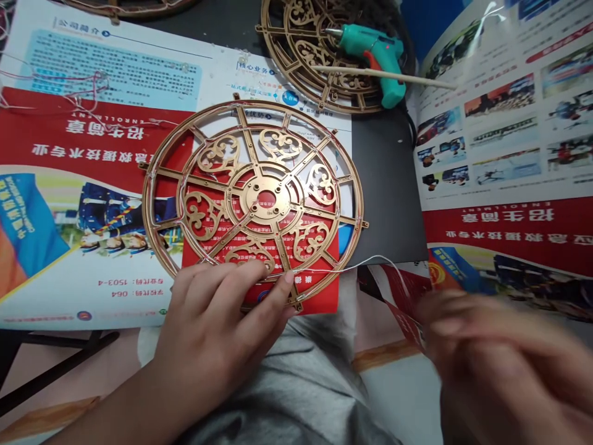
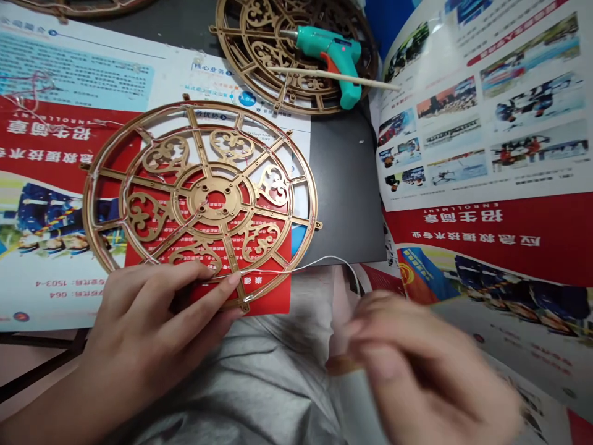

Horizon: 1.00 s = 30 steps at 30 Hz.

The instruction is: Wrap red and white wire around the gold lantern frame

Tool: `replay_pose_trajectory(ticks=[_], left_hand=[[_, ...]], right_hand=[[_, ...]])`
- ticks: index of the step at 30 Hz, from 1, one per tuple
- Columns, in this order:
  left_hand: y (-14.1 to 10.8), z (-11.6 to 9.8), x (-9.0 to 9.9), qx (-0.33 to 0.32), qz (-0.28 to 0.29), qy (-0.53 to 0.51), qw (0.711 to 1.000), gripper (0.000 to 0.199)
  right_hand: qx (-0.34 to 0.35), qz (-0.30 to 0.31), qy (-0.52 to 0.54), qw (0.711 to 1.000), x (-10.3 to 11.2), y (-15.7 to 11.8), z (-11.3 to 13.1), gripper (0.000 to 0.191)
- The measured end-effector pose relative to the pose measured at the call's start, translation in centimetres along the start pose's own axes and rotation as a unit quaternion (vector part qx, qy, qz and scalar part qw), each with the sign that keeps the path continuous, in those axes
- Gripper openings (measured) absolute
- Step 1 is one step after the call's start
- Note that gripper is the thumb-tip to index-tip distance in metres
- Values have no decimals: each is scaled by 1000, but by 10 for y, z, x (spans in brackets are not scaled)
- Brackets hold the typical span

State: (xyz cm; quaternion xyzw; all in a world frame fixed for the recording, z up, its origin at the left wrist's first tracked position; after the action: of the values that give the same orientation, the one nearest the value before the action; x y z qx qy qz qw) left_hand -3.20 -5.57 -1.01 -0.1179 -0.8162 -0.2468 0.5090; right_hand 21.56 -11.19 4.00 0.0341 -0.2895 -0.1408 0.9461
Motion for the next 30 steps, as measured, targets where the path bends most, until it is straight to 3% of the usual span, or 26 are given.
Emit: replay_pose_trajectory(ticks=[1, 3, 4, 6, 11, 17, 22, 26, 30], left_hand=[[-1, 0, -1, -2, -1, -5, 1000, 38], [-4, 2, -2, -8, -3, -17, 1000, 46], [-5, 2, -3, -12, -3, -21, 1000, 49], [-7, 4, -5, -18, 2, -22, 1000, 53], [-9, 7, -6, -21, 3, -11, 1000, 57], [-10, 9, -8, -25, 34, -1, 999, 62], [-11, 9, -7, -26, 29, 9, 999, 61], [-9, 9, -9, -25, 34, 30, 999, 61], [-7, 10, -10, -25, 41, 40, 998, 63]], right_hand=[[-19, 1, 61, 998, -8, -12, -2, 12], [-104, 86, 151, 979, -36, -35, -14, 13], [-152, 88, 175, 969, -47, -44, -23, 16], [-244, 66, 203, 946, -64, -57, -42, 23], [-338, 1, 315, 887, -87, -63, -70, 37], [-357, -26, 446, 821, -109, -41, -66, 46], [-356, -45, 523, 773, -122, -27, -59, 41], [-362, -94, 554, 744, -121, -25, -68, 32], [-386, -136, 560, 720, -117, -25, -75, 37]])
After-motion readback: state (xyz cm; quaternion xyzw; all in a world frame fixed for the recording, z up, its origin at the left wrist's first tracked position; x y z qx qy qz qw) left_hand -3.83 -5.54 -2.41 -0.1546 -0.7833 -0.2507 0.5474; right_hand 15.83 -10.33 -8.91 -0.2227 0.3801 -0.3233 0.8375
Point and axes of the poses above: each hand's wrist, its own y-axis towards the middle knuckle, its own x-axis out of the back of the hand, z = x × y, the point moved 4 cm from there along y, towards the middle knuckle, and after that the axes turned 11 degrees about x, right-handed, at the moved point
